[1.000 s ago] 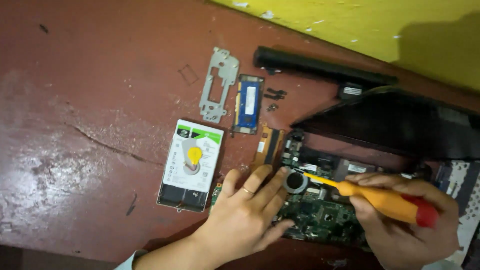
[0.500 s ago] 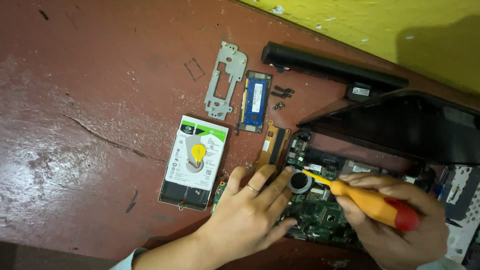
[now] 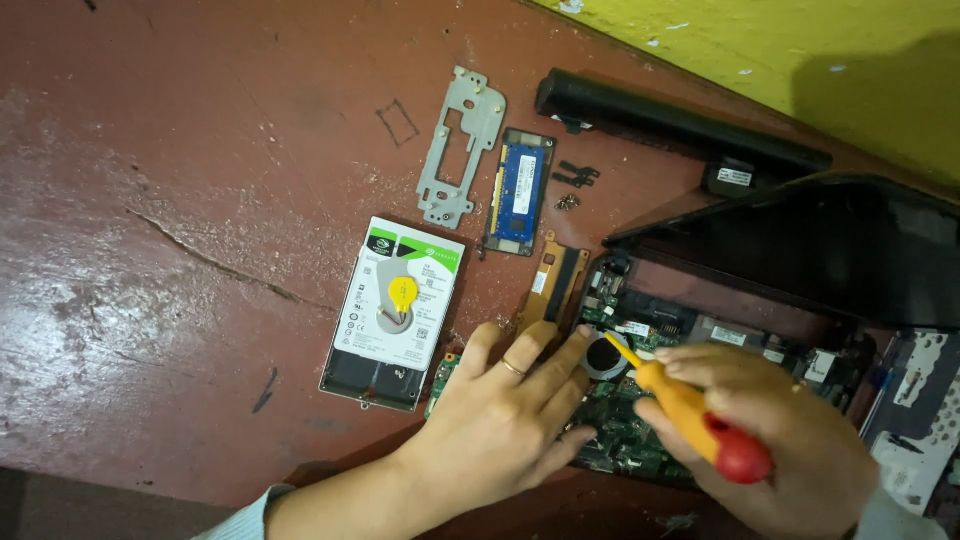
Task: Installing a motherboard into a laptop chassis, connecting internal cables, and securing it with screws.
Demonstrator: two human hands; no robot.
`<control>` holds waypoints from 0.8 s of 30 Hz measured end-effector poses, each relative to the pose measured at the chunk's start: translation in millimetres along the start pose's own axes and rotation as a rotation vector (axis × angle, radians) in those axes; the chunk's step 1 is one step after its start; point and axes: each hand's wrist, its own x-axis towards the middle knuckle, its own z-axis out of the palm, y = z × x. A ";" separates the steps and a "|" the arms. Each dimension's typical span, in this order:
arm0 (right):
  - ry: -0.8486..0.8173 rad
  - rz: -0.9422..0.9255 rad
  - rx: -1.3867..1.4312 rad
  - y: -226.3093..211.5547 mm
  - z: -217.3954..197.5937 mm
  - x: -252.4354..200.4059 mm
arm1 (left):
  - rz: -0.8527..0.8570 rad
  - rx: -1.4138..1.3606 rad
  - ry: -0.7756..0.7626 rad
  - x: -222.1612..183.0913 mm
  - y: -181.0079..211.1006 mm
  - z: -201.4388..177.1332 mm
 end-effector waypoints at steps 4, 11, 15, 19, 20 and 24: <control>-0.046 -0.305 -0.240 -16.1 -5.2 16.4 | -0.006 -0.017 0.021 0.9 -0.8 1.3; -0.185 -0.014 -0.446 -42.8 -43.2 4.1 | -0.034 -0.201 0.014 12.7 -5.9 -11.7; -0.132 -0.341 -0.893 -51.6 -55.1 23.2 | -0.011 -0.438 0.094 32.0 -6.7 -29.3; -0.022 -0.234 -1.016 -59.6 -39.1 22.6 | 0.089 -0.509 0.154 58.3 5.8 -34.9; -0.016 -0.238 -1.017 -59.9 -39.3 21.7 | 0.092 -0.503 0.156 62.7 4.9 -36.2; -0.105 -0.271 -0.828 -71.9 -59.0 31.9 | 0.161 -0.604 -0.005 77.3 -4.0 -44.7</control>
